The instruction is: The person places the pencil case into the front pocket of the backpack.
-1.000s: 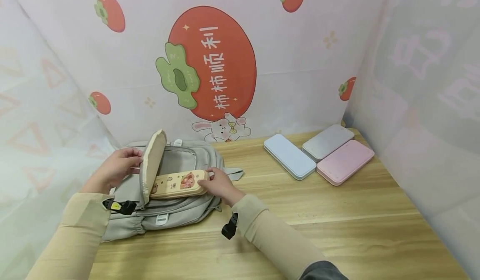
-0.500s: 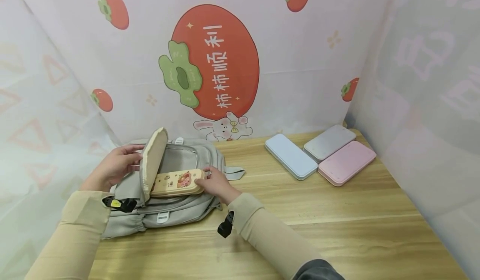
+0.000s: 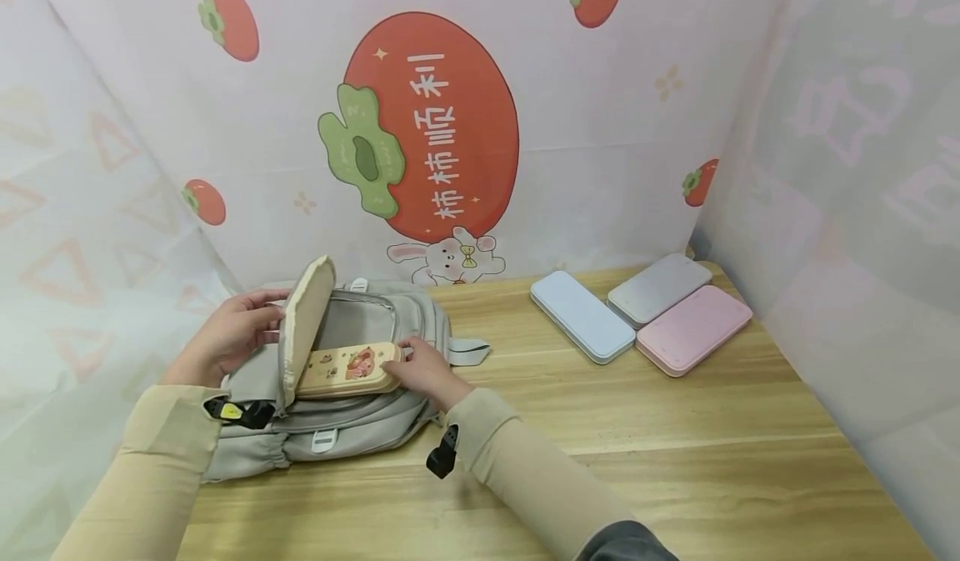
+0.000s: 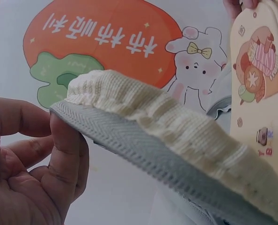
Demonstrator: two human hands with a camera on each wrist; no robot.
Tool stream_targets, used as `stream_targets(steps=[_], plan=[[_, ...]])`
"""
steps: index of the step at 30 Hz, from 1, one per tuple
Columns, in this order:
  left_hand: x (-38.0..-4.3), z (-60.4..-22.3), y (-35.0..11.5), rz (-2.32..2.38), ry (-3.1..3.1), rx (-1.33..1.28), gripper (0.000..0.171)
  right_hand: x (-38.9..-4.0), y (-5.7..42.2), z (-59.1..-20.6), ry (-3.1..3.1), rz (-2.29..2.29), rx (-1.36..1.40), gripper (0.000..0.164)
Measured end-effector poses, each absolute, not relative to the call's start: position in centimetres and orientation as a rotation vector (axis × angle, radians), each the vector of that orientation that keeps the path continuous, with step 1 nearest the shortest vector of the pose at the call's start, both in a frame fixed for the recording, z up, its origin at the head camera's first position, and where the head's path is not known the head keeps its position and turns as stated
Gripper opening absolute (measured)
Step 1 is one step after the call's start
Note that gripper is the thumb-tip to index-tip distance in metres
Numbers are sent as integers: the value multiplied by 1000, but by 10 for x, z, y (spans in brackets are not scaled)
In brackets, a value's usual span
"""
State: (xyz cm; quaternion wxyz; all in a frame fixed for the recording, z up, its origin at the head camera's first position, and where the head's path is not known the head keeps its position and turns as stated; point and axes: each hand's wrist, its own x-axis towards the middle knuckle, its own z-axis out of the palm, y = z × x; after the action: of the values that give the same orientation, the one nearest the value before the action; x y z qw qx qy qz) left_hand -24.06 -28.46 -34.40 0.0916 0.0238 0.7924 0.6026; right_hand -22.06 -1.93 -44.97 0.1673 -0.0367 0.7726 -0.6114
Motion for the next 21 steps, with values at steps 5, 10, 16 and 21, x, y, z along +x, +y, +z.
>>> stream_targets(steps=[5,10,16,21], plan=[[-241,-344,-285,1796,2358,72,50,-224,-29,-446,2209,-1728,-115,50],[-242,-345,-284,1815,2350,72,50,-228,-38,-446,2223,-1715,-115,52],[-240,-346,-283,1801,2361,72,49,-228,-44,-451,2213,-1720,-95,51],[-239,-347,-281,1791,2371,70,49,-227,-47,-453,2192,-1738,-103,53]])
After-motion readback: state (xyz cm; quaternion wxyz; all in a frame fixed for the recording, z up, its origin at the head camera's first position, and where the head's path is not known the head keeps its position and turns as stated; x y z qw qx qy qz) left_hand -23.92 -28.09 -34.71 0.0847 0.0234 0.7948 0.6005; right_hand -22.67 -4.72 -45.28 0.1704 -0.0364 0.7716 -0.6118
